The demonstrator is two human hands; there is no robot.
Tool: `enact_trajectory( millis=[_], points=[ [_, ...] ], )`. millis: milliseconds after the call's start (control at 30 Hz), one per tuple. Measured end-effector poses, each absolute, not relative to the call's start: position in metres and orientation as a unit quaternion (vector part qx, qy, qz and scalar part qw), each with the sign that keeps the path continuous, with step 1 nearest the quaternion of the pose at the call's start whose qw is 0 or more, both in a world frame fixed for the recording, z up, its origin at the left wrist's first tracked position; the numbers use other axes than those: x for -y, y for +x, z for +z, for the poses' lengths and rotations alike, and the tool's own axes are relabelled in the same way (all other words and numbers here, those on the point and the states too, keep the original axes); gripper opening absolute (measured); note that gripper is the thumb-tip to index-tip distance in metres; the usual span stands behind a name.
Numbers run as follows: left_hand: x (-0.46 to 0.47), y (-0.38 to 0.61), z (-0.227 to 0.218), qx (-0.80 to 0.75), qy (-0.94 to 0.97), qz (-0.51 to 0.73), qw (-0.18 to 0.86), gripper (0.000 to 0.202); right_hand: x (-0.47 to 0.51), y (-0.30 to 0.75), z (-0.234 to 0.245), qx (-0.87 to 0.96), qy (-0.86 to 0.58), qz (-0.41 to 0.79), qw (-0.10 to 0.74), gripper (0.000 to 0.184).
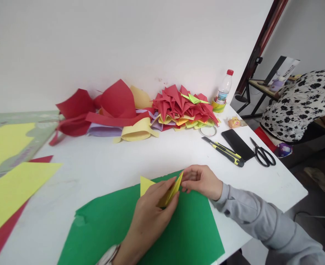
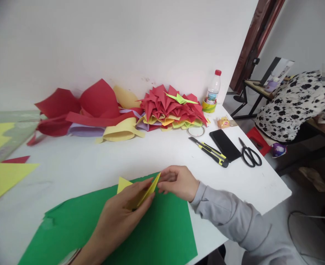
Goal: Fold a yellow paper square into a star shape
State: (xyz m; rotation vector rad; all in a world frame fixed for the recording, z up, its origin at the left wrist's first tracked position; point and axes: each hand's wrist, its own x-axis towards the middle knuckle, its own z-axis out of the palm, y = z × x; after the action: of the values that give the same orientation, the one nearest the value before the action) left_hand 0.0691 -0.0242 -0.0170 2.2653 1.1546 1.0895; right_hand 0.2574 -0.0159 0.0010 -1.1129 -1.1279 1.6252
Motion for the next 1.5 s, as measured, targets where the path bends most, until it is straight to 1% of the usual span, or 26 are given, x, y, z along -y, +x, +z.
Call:
enact_trajectory(
  millis=[67,167,333,433,500,633,733,800,867,1000,1133,1300,1400,1500],
  points=[
    [0.024,0.07,-0.016,-0.414,0.794,0.379,0.233,0.027,0.018,0.252,0.002,0.432,-0.45,0.662,0.416,0.033],
    [0.023,0.072,-0.013,-0.406,0.79,0.378,0.261,0.026,0.02,0.248,0.002,0.415,-0.462,0.66,0.422,0.034],
    [0.024,0.075,-0.012,-0.375,0.804,0.404,0.223,0.032,0.019,0.249,0.002,0.412,-0.462,0.657,0.431,0.037],
    [0.025,0.077,-0.009,-0.373,0.803,0.419,0.202,0.03,0.019,0.25,0.002,0.417,-0.46,0.649,0.44,0.038],
    [0.025,0.077,-0.004,-0.385,0.792,0.412,0.235,0.028,0.019,0.251,0.002,0.425,-0.458,0.643,0.443,0.038],
    [0.022,0.073,0.006,-0.444,0.734,0.358,0.368,0.032,0.021,0.253,0.005,0.468,-0.443,0.626,0.44,0.034],
    [0.017,0.07,0.008,-0.468,0.703,0.329,0.423,0.035,0.024,0.253,0.007,0.538,-0.429,0.574,0.444,0.028],
    [0.013,0.07,0.008,-0.451,0.723,0.313,0.419,0.038,0.026,0.253,0.007,0.58,-0.42,0.528,0.456,0.023],
    [0.011,0.07,0.007,-0.422,0.756,0.304,0.398,0.04,0.027,0.252,0.008,0.587,-0.412,0.509,0.476,0.022],
    [0.01,0.071,0.007,-0.374,0.793,0.284,0.388,0.039,0.026,0.251,0.009,0.523,-0.412,0.55,0.503,0.025],
    [0.008,0.071,0.006,-0.366,0.803,0.286,0.374,0.035,0.025,0.252,0.013,0.501,-0.423,0.575,0.489,0.028],
    [0.007,0.071,0.004,-0.364,0.805,0.302,0.359,0.032,0.027,0.253,0.016,0.513,-0.421,0.576,0.477,0.033],
    [0.007,0.072,0.004,-0.375,0.801,0.3,0.358,0.032,0.028,0.254,0.014,0.534,-0.415,0.56,0.478,0.033],
    [0.008,0.074,0.004,-0.375,0.801,0.304,0.354,0.034,0.028,0.253,0.009,0.55,-0.439,0.523,0.481,0.031]
  ],
)
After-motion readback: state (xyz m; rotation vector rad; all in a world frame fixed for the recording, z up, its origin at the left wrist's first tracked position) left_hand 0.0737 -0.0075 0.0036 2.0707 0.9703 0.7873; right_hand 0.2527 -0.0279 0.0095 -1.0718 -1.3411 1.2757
